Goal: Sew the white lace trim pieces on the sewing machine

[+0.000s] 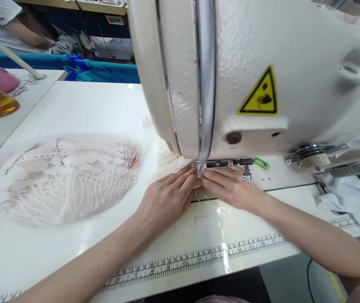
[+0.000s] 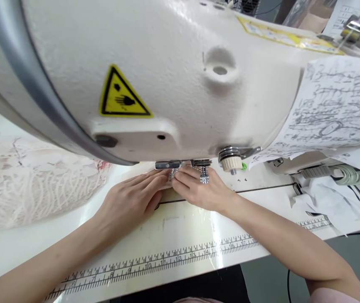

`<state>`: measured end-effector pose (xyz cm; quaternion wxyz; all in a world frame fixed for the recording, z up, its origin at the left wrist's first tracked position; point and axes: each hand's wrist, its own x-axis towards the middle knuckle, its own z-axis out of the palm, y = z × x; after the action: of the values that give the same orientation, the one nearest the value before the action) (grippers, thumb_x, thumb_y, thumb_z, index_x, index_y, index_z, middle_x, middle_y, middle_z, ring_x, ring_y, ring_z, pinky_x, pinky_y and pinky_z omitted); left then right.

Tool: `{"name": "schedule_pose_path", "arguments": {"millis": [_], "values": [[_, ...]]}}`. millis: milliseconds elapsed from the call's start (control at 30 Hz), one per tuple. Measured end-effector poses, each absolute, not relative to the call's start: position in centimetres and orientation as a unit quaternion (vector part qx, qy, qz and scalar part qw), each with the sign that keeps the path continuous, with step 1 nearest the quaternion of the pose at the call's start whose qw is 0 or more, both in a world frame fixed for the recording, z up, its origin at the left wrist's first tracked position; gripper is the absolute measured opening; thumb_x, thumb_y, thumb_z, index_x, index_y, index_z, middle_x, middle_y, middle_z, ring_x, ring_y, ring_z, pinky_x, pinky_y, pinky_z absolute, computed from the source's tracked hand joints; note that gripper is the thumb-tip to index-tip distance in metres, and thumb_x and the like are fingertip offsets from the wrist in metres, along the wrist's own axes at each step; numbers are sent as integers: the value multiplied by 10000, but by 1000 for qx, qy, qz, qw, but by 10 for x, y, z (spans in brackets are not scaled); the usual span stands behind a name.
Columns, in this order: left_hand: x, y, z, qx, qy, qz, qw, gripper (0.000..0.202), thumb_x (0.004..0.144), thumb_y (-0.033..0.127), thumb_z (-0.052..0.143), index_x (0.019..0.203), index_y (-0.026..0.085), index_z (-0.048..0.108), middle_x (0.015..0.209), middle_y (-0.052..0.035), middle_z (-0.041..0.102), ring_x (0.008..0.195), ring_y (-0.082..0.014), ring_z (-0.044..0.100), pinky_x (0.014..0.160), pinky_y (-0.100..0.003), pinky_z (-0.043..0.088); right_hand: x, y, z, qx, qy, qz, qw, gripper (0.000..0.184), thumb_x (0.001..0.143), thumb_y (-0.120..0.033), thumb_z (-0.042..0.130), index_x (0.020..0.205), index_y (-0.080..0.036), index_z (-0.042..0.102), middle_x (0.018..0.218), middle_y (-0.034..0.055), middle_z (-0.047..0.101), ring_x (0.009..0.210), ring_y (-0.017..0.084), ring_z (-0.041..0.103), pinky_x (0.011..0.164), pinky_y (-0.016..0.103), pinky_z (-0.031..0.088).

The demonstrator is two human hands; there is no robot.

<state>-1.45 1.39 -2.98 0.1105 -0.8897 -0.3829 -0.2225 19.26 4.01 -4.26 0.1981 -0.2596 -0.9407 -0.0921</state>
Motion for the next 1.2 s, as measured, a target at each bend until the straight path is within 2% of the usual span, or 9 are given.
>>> {"name": "schedule_pose_path", "arguments": {"millis": [133,400,600,900,1000,1200], "values": [[-13,15,-30,-886,-392,-222,112,265,934,127,359,896,124,621,1103,-101,694,1002,-214,675,824,-327,589,188,38,-43,-266,-934,-79,225,254,901,-57,469,995,-229,630,1011,-8,668,961,117,559,813,259,446],[-15,13,-29,-887,-395,-220,97,209,894,133,388,931,126,594,1115,-123,687,1007,-228,673,806,-336,588,187,43,-47,-264,-932,-31,247,207,907,-72,468,848,-206,615,923,-15,659,847,96,555,732,234,421],[-15,12,-29,-888,-406,-201,80,240,821,135,416,1001,134,575,1140,-137,674,1042,-245,658,819,-358,584,186,41,-49,-268,-932,-16,242,209,885,-63,477,854,-218,613,925,-24,661,837,97,566,714,238,427],[-13,11,-28,-882,-420,-196,83,207,822,136,423,971,110,563,1070,-150,693,1019,-252,664,811,-353,585,186,41,-49,-256,-937,-23,238,234,881,-35,448,866,-206,608,925,-8,654,841,105,551,710,243,423],[-12,11,-28,-879,-426,-197,84,260,817,128,432,1039,88,563,1070,-145,694,1039,-252,656,820,-352,582,187,42,-49,-261,-936,-20,236,227,880,-26,446,849,-190,600,928,1,649,826,100,546,691,236,411],[-12,10,-31,-884,-419,-187,90,335,894,200,442,1187,87,558,1208,-140,640,1099,-262,626,856,-376,569,190,42,-44,-269,-936,-1,229,217,889,-39,445,875,-183,607,942,12,649,840,103,565,708,240,433]]}}
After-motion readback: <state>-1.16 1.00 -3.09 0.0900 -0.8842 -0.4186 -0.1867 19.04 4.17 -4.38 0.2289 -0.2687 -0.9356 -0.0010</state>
